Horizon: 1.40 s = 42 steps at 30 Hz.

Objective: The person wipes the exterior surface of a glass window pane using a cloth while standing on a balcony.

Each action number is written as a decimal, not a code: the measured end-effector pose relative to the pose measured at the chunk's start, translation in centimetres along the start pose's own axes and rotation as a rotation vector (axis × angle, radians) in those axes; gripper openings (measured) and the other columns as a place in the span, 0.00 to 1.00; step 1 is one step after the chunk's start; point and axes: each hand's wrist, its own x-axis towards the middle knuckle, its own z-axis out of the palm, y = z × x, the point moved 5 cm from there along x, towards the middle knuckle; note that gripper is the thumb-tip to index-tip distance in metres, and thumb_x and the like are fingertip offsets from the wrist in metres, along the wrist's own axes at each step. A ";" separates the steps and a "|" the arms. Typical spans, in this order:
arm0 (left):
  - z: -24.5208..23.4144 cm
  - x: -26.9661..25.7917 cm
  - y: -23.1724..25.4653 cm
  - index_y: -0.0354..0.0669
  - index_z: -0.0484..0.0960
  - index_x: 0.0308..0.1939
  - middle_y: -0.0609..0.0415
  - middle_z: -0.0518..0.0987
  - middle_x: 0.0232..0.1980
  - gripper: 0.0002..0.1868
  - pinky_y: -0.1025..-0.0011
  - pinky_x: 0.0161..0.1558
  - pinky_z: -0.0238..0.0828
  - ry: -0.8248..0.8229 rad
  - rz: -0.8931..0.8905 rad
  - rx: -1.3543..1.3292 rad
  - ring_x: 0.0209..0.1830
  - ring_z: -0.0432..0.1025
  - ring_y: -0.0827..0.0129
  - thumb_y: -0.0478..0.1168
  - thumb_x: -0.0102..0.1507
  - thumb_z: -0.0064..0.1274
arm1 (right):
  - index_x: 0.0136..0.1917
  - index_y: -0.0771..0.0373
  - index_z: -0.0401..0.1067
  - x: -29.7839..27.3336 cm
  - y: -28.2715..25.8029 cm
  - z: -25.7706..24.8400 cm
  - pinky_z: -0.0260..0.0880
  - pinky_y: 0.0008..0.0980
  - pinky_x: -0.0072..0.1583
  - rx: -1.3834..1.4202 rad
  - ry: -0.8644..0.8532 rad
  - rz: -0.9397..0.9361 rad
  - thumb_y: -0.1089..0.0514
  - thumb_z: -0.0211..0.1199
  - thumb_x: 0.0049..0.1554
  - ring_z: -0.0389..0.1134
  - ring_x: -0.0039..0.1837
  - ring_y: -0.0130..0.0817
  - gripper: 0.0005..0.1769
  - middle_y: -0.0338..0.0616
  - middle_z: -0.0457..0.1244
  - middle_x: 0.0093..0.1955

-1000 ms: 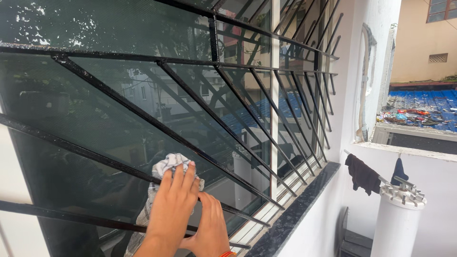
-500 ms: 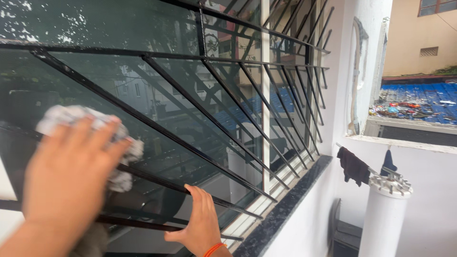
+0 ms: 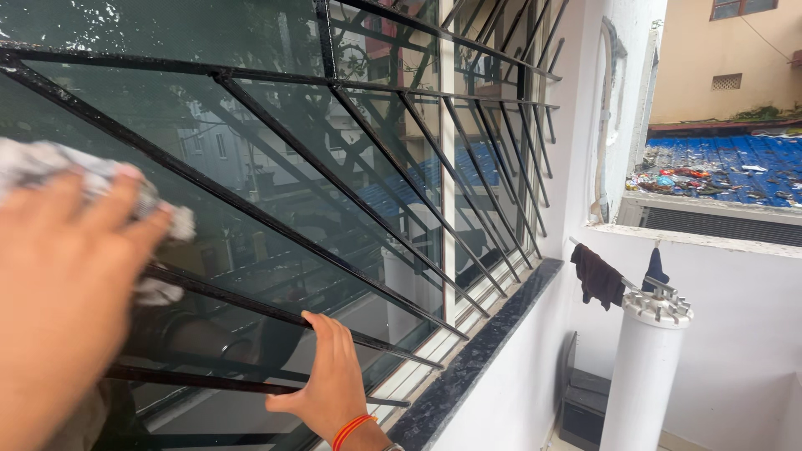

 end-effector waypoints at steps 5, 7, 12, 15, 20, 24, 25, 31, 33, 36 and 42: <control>2.1 -0.6 6.8 0.53 0.79 0.63 0.51 0.68 0.73 0.29 0.56 0.69 0.54 -0.011 0.076 -0.161 0.72 0.61 0.55 0.44 0.56 0.51 | 0.76 0.64 0.53 0.0 0.1 0.0 0.57 0.47 0.74 -0.022 0.054 -0.079 0.52 0.82 0.35 0.55 0.75 0.57 0.62 0.58 0.55 0.72; 3.1 -0.6 9.7 0.50 0.76 0.64 0.48 0.65 0.76 0.32 0.55 0.67 0.51 -0.070 0.134 -0.150 0.73 0.59 0.50 0.46 0.54 0.51 | 0.75 0.65 0.53 0.0 0.2 0.1 0.58 0.48 0.73 -0.024 0.065 -0.104 0.52 0.83 0.35 0.56 0.74 0.57 0.62 0.58 0.56 0.72; 4.4 -0.6 14.9 0.38 0.71 0.68 0.39 0.58 0.79 0.33 0.51 0.70 0.44 -0.289 0.269 -0.160 0.76 0.53 0.44 0.46 0.60 0.50 | 0.73 0.67 0.54 0.0 1.2 0.6 0.57 0.51 0.71 -0.021 0.126 -0.158 0.46 0.87 0.34 0.56 0.74 0.58 0.64 0.59 0.57 0.71; 4.4 -0.8 16.4 0.38 0.69 0.70 0.38 0.56 0.79 0.35 0.50 0.71 0.42 -0.361 0.296 -0.142 0.76 0.50 0.44 0.45 0.59 0.52 | 0.75 0.68 0.53 0.1 1.7 1.1 0.57 0.51 0.72 -0.062 0.159 -0.199 0.45 0.87 0.39 0.56 0.75 0.59 0.63 0.60 0.56 0.73; 4.7 -0.6 15.7 0.41 0.72 0.65 0.41 0.56 0.80 0.30 0.53 0.69 0.43 -0.360 0.273 -0.246 0.77 0.51 0.48 0.44 0.58 0.54 | 0.73 0.67 0.53 0.1 1.7 0.8 0.57 0.52 0.71 -0.037 0.100 -0.157 0.45 0.87 0.36 0.55 0.74 0.58 0.63 0.59 0.55 0.71; 4.1 -0.1 13.5 0.47 0.75 0.66 0.47 0.60 0.78 0.31 0.52 0.70 0.48 -0.256 0.184 -0.253 0.77 0.54 0.52 0.43 0.56 0.55 | 0.73 0.67 0.54 0.5 1.1 0.5 0.58 0.50 0.71 -0.014 0.055 -0.096 0.50 0.83 0.35 0.56 0.73 0.58 0.61 0.58 0.56 0.70; 3.9 0.0 12.9 0.49 0.76 0.66 0.48 0.61 0.78 0.32 0.52 0.70 0.48 -0.240 0.175 -0.240 0.77 0.54 0.52 0.42 0.56 0.54 | 0.74 0.66 0.54 0.4 1.0 0.3 0.58 0.50 0.71 -0.023 0.054 -0.098 0.50 0.83 0.35 0.56 0.73 0.58 0.61 0.58 0.56 0.70; 1.6 -0.3 5.1 0.56 0.80 0.62 0.52 0.69 0.75 0.31 0.56 0.68 0.54 -0.009 0.098 -0.173 0.74 0.61 0.55 0.40 0.53 0.55 | 0.75 0.64 0.52 0.3 0.3 -0.1 0.57 0.49 0.73 -0.039 0.033 -0.085 0.51 0.82 0.35 0.55 0.74 0.57 0.63 0.57 0.55 0.72; 0.4 -0.4 2.2 0.60 0.81 0.61 0.57 0.72 0.74 0.31 0.58 0.72 0.56 0.048 0.064 -0.098 0.73 0.64 0.59 0.38 0.51 0.54 | 0.76 0.63 0.51 0.3 0.3 0.0 0.56 0.49 0.73 -0.045 0.022 -0.063 0.51 0.82 0.34 0.53 0.75 0.57 0.63 0.57 0.54 0.72; -1.8 0.2 -2.6 0.67 0.82 0.59 0.64 0.74 0.72 0.30 0.62 0.71 0.58 0.070 0.006 0.082 0.72 0.66 0.67 0.37 0.52 0.55 | 0.75 0.61 0.51 0.3 0.2 0.0 0.56 0.48 0.73 -0.043 0.017 -0.038 0.51 0.82 0.34 0.54 0.75 0.55 0.63 0.55 0.54 0.72; -3.9 0.9 -5.3 0.70 0.82 0.61 0.62 0.74 0.73 0.30 0.67 0.67 0.61 0.036 -0.052 0.190 0.70 0.69 0.67 0.36 0.55 0.54 | 0.75 0.62 0.51 0.3 0.0 0.1 0.56 0.47 0.73 -0.049 0.020 -0.022 0.51 0.82 0.35 0.53 0.75 0.55 0.62 0.55 0.53 0.72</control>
